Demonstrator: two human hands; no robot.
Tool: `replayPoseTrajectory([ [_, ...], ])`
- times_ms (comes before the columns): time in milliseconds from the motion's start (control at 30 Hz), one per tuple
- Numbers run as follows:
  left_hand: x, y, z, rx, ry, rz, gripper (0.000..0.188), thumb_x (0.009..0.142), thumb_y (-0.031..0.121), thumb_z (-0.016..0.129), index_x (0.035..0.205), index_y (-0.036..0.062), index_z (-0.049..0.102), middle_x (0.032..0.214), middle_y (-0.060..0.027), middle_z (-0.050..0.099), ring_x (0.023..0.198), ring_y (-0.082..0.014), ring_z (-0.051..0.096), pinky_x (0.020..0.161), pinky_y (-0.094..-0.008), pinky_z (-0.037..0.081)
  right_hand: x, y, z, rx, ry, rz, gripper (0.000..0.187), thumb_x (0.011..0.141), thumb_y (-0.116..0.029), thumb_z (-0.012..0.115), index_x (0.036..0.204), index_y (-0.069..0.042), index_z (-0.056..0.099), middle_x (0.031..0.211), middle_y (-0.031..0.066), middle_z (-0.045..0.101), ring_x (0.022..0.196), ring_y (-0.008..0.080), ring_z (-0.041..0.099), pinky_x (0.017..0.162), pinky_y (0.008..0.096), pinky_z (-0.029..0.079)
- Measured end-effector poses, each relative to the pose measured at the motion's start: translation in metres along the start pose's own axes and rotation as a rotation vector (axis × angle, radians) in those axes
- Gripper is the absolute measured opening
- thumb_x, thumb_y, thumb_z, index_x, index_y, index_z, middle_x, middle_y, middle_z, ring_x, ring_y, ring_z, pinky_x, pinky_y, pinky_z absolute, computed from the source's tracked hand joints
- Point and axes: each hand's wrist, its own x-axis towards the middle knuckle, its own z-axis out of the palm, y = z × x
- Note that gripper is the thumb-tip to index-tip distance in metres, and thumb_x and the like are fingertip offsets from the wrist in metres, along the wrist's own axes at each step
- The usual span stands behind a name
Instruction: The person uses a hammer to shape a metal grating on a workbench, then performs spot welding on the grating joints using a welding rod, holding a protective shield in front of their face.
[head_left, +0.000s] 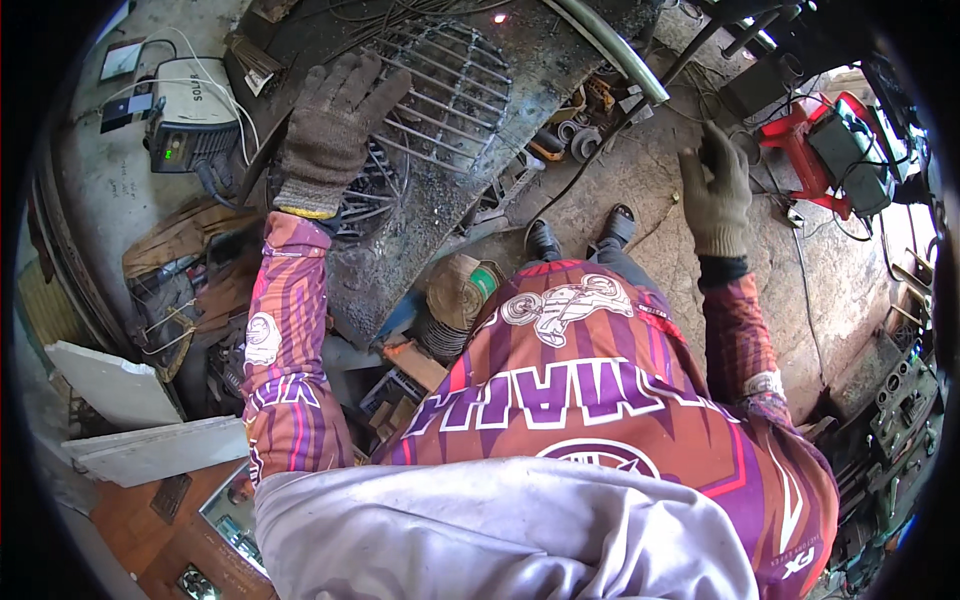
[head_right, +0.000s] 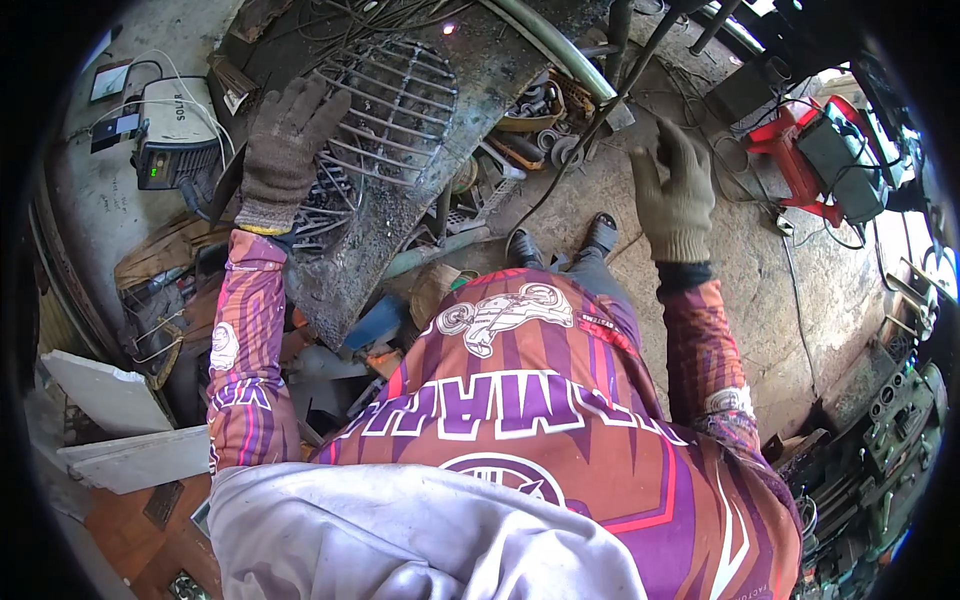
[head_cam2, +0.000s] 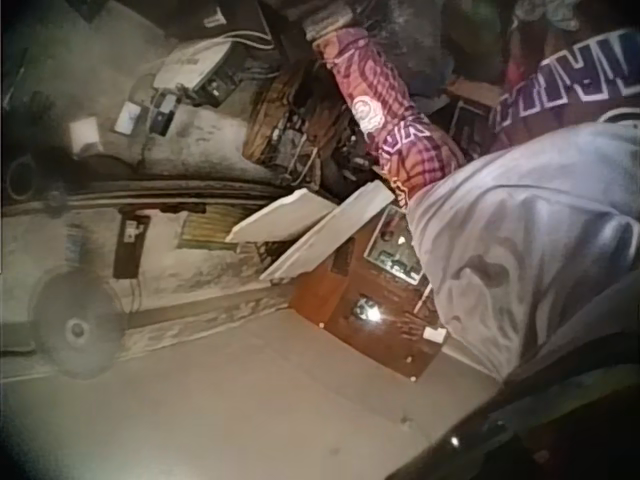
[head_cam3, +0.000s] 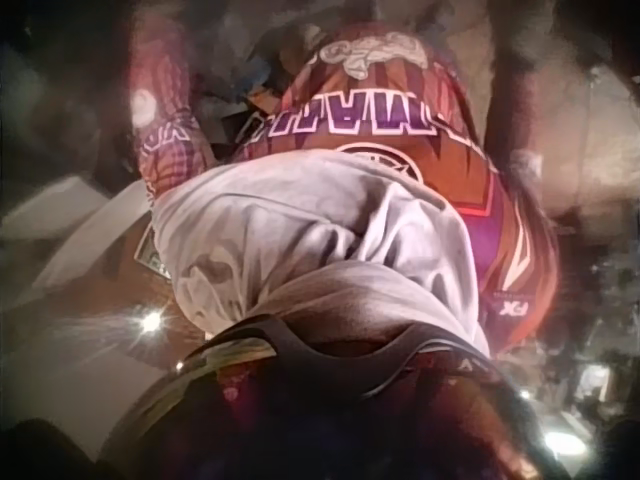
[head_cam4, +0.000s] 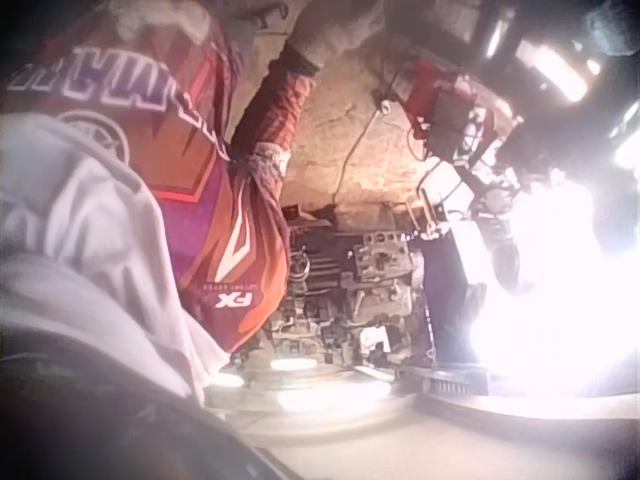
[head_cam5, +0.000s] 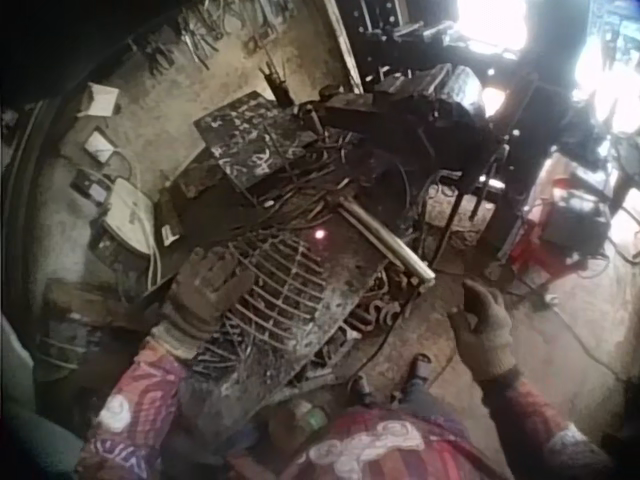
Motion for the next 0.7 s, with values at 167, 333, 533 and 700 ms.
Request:
replayPoseTrajectory([
  [167, 0.006, 0.019, -0.006, 0.022, -0.062, -0.273, 0.067, 0.077, 0.005, 0.061, 0.141, 0.0225, 0.05, 0.129, -0.0142, 0.059, 0.114, -0.0356, 0.06, 0.097, -0.0522, 0.047, -0.045, 0.054, 0.005, -0.149, -0.1, 0.114, 0.051, 0.087, -0.026, 0.072, 0.133, -0.011, 0.057, 0.113, 0.0142, 0.064, 0.096, 0.024, 0.066, 0.085, 0.0365, 0.053],
  [333, 0.012, 0.077, -0.049, -0.338, -0.027, -1.013, 0.063, 0.087, 0.008, 0.063, 0.146, 0.014, 0.041, 0.126, -0.015, 0.059, 0.109, -0.0345, 0.061, 0.098, -0.046, 0.049, -0.076, 0.106, 0.012, -0.128, -0.225, 0.312, 0.049, 0.087, -0.031, 0.069, 0.131, -0.01, 0.058, 0.115, 0.0158, 0.066, 0.1, 0.0277, 0.067, 0.087, 0.0388, 0.053],
  [533, 0.024, 0.113, -0.009, -2.253, 0.861, -1.653, 0.053, 0.092, 0.03, 0.069, 0.137, 0.0076, 0.052, 0.124, -0.0113, 0.064, 0.103, -0.0243, 0.066, 0.09, -0.0416, 0.056, -0.086, 0.119, 0.008, -0.063, -0.465, 0.478, 0.048, 0.089, -0.034, 0.067, 0.129, -0.007, 0.06, 0.109, 0.0177, 0.069, 0.101, 0.0318, 0.067, 0.089, 0.0404, 0.052],
  [700, 0.041, 0.094, 0.002, -1.968, 0.868, -1.774, 0.037, 0.095, 0.035, 0.064, 0.122, 0.0101, 0.063, 0.115, -0.0082, 0.069, 0.099, -0.0256, 0.068, 0.085, -0.0444, 0.059, -0.09, 0.138, 0.007, -0.034, -0.561, 0.471, 0.05, 0.089, -0.036, 0.066, 0.128, -0.005, 0.061, 0.113, 0.0195, 0.069, 0.108, 0.0316, 0.066, 0.092, 0.0396, 0.051],
])
